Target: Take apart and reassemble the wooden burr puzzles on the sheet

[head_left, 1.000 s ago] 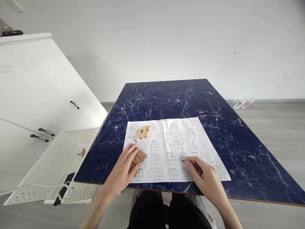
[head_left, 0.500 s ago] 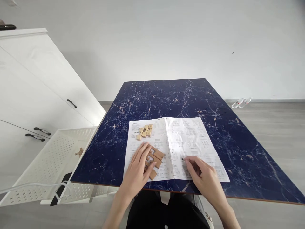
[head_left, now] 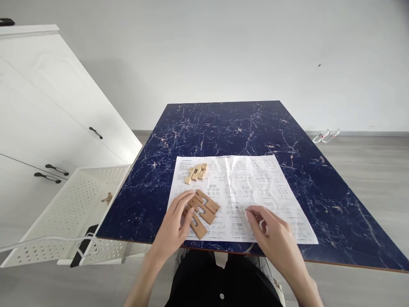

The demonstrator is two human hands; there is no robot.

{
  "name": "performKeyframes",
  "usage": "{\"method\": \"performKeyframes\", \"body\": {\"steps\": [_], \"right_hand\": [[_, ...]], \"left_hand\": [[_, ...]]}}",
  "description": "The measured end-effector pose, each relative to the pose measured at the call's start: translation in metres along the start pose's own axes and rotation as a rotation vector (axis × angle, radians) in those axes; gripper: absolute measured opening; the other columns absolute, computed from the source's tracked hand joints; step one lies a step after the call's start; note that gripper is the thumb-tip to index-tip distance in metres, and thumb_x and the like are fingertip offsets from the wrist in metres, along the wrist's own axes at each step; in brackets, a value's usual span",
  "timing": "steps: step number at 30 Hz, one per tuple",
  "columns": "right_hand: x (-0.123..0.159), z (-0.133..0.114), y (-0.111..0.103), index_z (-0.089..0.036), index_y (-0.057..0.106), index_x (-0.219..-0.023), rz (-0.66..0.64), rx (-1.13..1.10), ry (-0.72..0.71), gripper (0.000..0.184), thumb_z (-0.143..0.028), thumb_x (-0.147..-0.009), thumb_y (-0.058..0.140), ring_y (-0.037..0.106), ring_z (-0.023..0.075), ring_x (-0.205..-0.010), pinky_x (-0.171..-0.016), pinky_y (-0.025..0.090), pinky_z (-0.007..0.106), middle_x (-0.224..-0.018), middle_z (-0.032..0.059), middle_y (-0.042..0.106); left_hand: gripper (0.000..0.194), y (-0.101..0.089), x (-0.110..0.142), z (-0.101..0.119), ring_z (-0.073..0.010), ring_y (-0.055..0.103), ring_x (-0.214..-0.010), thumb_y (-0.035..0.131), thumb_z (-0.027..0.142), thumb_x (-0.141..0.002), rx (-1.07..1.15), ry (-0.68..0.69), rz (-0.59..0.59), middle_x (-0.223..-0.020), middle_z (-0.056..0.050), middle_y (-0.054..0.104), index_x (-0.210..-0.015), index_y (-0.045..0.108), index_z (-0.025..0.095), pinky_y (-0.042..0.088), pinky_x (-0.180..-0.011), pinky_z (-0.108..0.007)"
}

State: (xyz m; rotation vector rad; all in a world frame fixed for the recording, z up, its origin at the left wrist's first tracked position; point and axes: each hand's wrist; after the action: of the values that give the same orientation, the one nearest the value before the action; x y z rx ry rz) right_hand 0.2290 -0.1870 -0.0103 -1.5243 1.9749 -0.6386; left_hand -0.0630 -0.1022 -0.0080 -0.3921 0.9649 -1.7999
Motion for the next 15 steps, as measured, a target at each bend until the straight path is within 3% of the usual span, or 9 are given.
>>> {"method": "performKeyframes", "body": {"steps": [2, 5, 10, 15], "right_hand": [[-0.004, -0.015, 0.007, -0.027, 0.069, -0.108, -0.018, -0.046, -0.045, 0.035, -0.052, -0.114, 0.046, 0.067, 0.0224, -0.072, -0.068, 0.056, 0.034, -0.094, 0.0084, 0.076], [-0.013, -0.032, 0.024, -0.025, 0.067, -0.116, -0.077, -0.084, -0.102, 0.03, -0.044, -0.115, 0.044, 0.071, 0.023, -0.081, -0.064, 0.057, 0.033, -0.1, 0.0096, 0.073], [-0.03, -0.041, 0.054, -0.024, 0.062, -0.126, -0.115, -0.012, -0.161, 0.024, -0.035, -0.113, 0.045, 0.075, 0.0249, -0.088, -0.061, 0.058, 0.034, -0.121, 0.0131, 0.068], [-0.037, -0.041, 0.066, -0.024, 0.061, -0.121, -0.111, 0.091, -0.169, 0.016, -0.033, -0.11, 0.054, 0.075, 0.0248, -0.086, -0.054, 0.054, 0.032, -0.115, 0.0107, 0.068]], "left_hand": [[0.031, 0.002, 0.001, 0.0, -0.0296, 0.065, -0.139, 0.044, 0.034, -0.116, 0.004, -0.03, 0.108, -0.147, -0.011, 0.065, -0.144, 0.056, 0.031, 0.06, -0.112, -0.045], [0.016, 0.005, 0.002, 0.0, -0.0283, 0.071, -0.116, 0.047, 0.033, -0.114, -0.042, -0.039, 0.212, -0.123, -0.011, 0.07, -0.122, 0.059, 0.026, 0.061, -0.1, -0.045], [0.018, 0.01, 0.0, 0.001, -0.0288, 0.069, -0.105, 0.059, 0.042, -0.11, -0.157, 0.005, 0.197, -0.11, -0.007, 0.07, -0.115, 0.056, 0.025, 0.056, -0.094, -0.047], [0.029, 0.011, -0.002, 0.003, -0.0287, 0.068, -0.095, 0.062, 0.053, -0.107, -0.237, 0.015, 0.153, -0.102, -0.005, 0.069, -0.106, 0.054, 0.025, 0.052, -0.088, -0.046]]}}
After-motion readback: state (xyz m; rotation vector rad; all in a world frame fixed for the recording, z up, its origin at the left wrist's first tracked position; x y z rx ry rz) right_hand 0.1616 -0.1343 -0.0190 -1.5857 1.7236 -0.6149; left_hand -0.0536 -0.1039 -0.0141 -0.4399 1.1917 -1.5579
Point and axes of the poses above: each hand's wrist, its own x-axis away from the middle knuckle, its own y-axis out of the palm, z = x × y
